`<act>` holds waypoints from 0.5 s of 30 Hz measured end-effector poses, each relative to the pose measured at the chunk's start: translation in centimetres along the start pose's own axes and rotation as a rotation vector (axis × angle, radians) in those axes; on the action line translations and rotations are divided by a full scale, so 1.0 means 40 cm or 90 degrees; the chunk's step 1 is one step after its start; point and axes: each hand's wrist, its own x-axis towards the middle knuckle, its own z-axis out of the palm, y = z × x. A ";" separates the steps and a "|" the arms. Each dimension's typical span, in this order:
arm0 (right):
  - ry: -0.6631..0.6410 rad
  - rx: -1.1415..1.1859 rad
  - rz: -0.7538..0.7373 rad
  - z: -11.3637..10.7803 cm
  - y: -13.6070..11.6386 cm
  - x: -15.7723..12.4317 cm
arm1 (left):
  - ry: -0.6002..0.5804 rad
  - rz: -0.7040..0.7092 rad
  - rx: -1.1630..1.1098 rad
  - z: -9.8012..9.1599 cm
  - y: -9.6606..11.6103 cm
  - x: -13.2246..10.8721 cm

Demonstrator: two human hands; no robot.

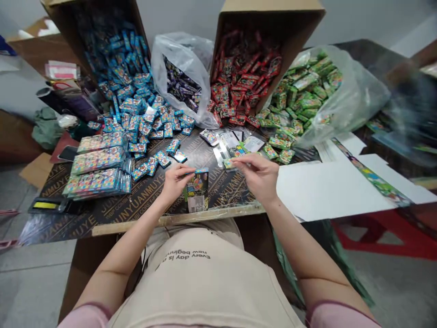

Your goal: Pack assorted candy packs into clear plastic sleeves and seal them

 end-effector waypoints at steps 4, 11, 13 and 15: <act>-0.144 0.058 0.067 0.050 -0.009 0.032 | -0.011 0.014 0.036 -0.013 0.017 0.007; -0.229 0.087 0.134 0.100 0.014 0.040 | -0.034 0.104 0.082 -0.022 0.013 0.007; -0.245 0.099 0.119 0.112 0.029 0.029 | -0.038 0.131 0.097 -0.025 0.013 0.004; -0.246 0.109 0.106 0.121 0.045 0.018 | -0.043 0.155 0.115 -0.026 0.016 0.000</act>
